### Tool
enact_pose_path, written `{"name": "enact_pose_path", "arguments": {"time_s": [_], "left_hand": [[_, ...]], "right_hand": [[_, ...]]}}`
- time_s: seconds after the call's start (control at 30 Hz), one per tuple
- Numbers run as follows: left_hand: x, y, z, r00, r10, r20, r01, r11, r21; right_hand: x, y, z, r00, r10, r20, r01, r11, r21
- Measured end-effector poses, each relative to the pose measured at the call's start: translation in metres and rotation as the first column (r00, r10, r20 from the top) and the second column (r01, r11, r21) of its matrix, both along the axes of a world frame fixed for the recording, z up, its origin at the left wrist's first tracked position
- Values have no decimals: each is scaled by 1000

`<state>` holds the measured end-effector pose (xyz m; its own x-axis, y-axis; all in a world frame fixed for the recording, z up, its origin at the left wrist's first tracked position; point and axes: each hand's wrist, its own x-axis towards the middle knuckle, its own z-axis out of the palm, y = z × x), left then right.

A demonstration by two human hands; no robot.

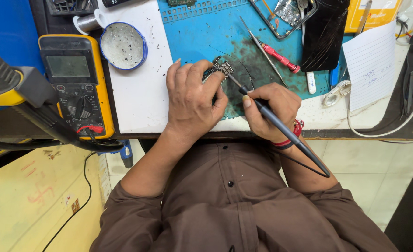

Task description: The person uses a soldering iron to apply solder to multiple points on a small circuit board. They hold the board steady with one hand and manipulate the soldering iron with the other, occasionally using tweezers to adjust components.

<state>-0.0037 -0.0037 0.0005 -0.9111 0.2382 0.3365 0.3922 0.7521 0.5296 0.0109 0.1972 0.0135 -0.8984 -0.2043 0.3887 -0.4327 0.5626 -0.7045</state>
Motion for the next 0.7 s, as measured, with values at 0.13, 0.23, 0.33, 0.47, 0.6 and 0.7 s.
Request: {"name": "enact_pose_path", "arguments": {"time_s": [0.13,0.23,0.33,0.47,0.6,0.7], "left_hand": [[-1,0,0,1000,0,3,0,1000,1],[0,1,0,1000,-4,6,4,1000,-5],[-2,1,0,1000,-12,9,12,1000,10],[-1,-1,-2,999,-23,22,22,999,25],[0,-1,-5,1000,-28,7,27,999,20],[0,1,-6,1000,-21,-7,21,1000,7]], "right_hand": [[-1,0,-1,1000,6,-5,-6,1000,13],[-1,1,-1,1000,-1,-6,1,1000,5],[-1,0,-2,1000,-19,-3,19,1000,-5],[-2,1,-3,1000,13,0,-13,1000,-24],[1,2,-2,1000,-9,-1,9,999,-40],[1,2,-1,1000,-14,0,14,999,-36]]}}
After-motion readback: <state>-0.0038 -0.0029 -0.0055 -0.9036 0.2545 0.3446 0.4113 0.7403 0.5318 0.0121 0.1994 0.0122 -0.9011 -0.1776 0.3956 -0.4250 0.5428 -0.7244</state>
